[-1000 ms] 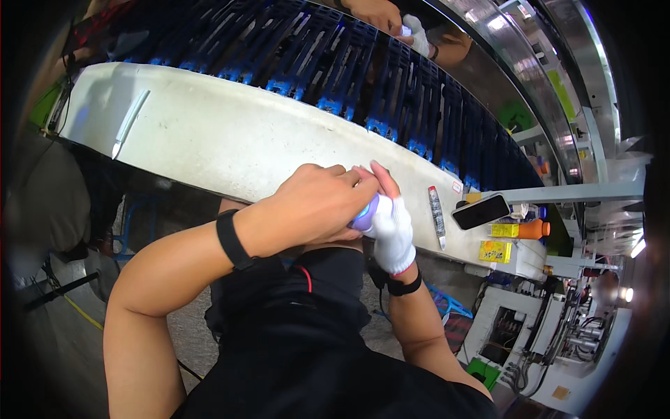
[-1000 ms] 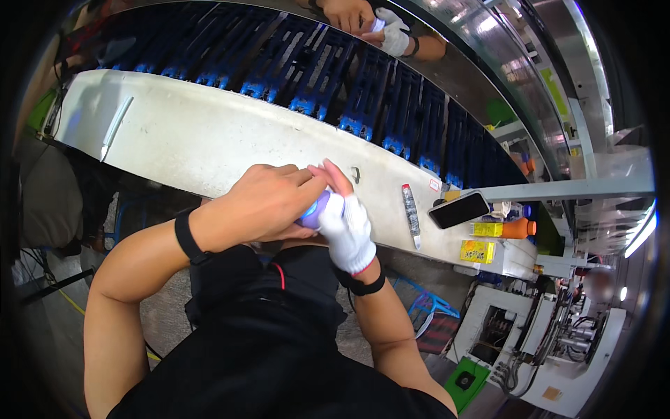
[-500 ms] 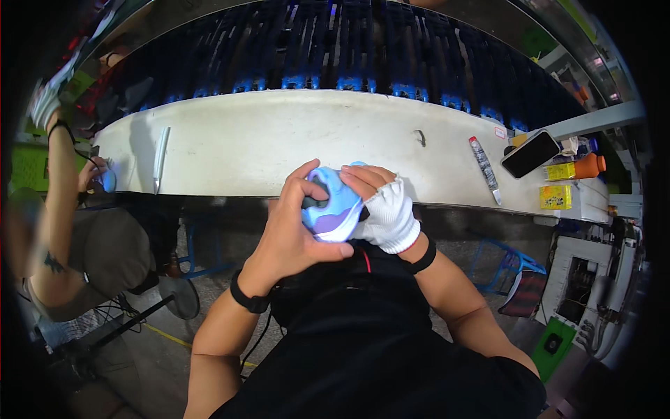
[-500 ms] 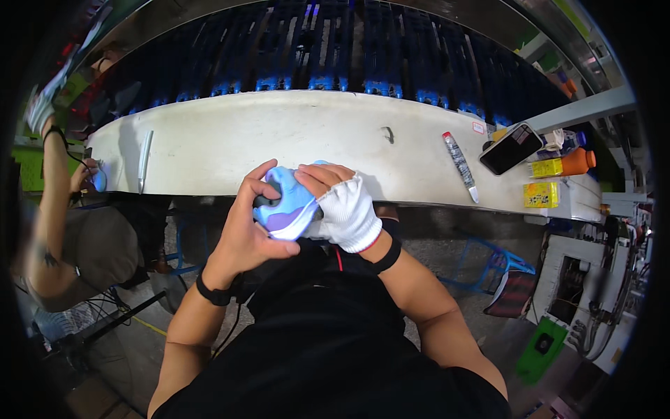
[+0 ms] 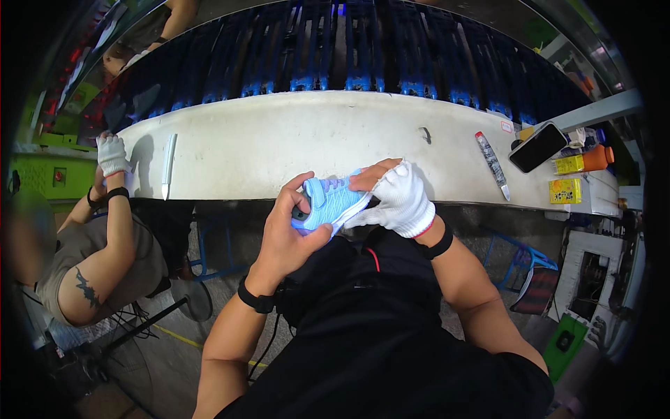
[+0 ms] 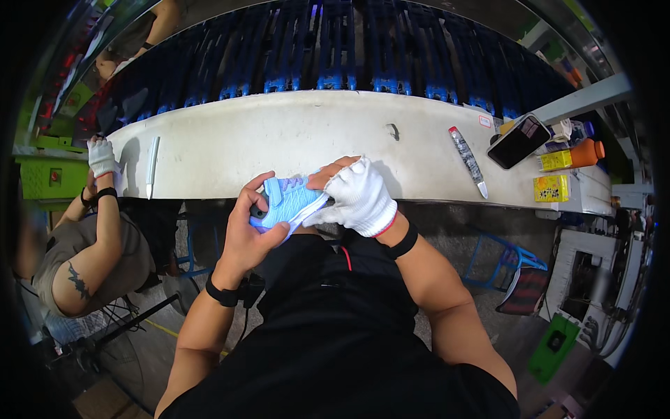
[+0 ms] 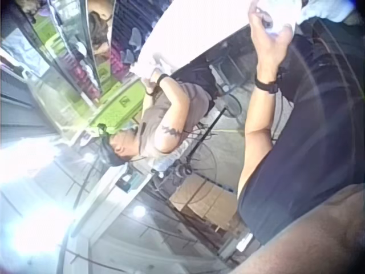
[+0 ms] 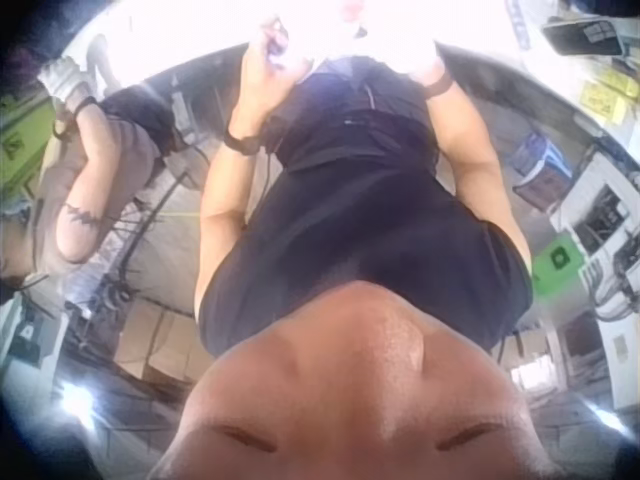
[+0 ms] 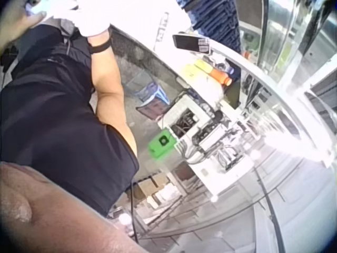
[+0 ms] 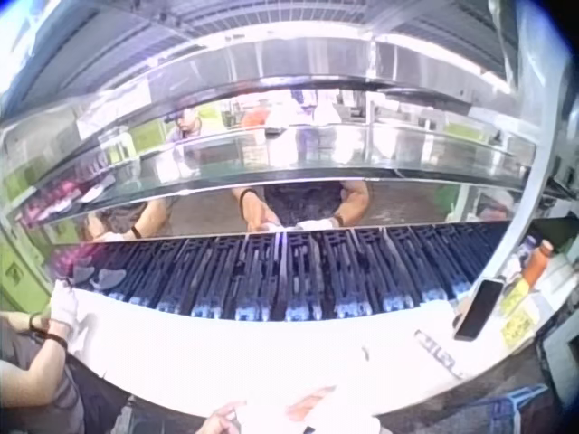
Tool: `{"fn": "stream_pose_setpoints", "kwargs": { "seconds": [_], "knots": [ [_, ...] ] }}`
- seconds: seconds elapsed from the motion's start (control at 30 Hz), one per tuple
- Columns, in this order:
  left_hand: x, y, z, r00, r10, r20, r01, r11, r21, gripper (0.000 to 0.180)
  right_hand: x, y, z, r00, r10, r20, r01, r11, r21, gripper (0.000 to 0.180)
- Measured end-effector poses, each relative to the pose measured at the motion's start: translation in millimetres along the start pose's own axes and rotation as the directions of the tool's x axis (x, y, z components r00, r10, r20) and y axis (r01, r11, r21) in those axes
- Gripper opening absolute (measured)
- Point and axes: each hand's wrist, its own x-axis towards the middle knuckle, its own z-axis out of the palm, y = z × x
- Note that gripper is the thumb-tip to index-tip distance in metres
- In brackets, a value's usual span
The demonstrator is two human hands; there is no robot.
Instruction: Checking shoe uppers and soles for quality and placing them on a conveyor system.
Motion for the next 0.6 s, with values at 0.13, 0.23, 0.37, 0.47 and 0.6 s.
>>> {"fn": "stream_pose_setpoints", "kwargs": {
  "seconds": [0.13, 0.23, 0.37, 0.47, 0.6],
  "knots": [
    [6, 14, -4, 1.000, 0.001, 0.013, -0.003, 0.985, 0.173, 0.058, 6, -17, -5, 0.999, -0.013, 0.045, 0.021, 0.986, -0.165, 0.044],
    [9, 16, -3, 0.998, -0.069, -0.005, 0.068, 0.981, 0.179, 0.061, 1, -26, 2, 0.997, -0.043, 0.058, 0.060, 0.944, -0.326, 0.030],
    [8, 13, -3, 0.999, -0.047, 0.022, 0.041, 0.973, 0.226, 0.056, -6, -31, 4, 1.000, 0.001, 0.022, 0.007, 0.941, -0.339, 0.031],
    [10, 11, -5, 0.999, -0.015, 0.033, 0.007, 0.977, 0.212, 0.053, -4, -33, -2, 1.000, 0.029, 0.008, -0.026, 0.971, -0.238, 0.046],
    [13, 24, -6, 0.998, -0.051, -0.037, 0.052, 0.998, 0.036, 0.042, -17, -28, -2, 0.993, 0.114, 0.022, -0.107, 0.971, -0.213, 0.068]
  ]
}}
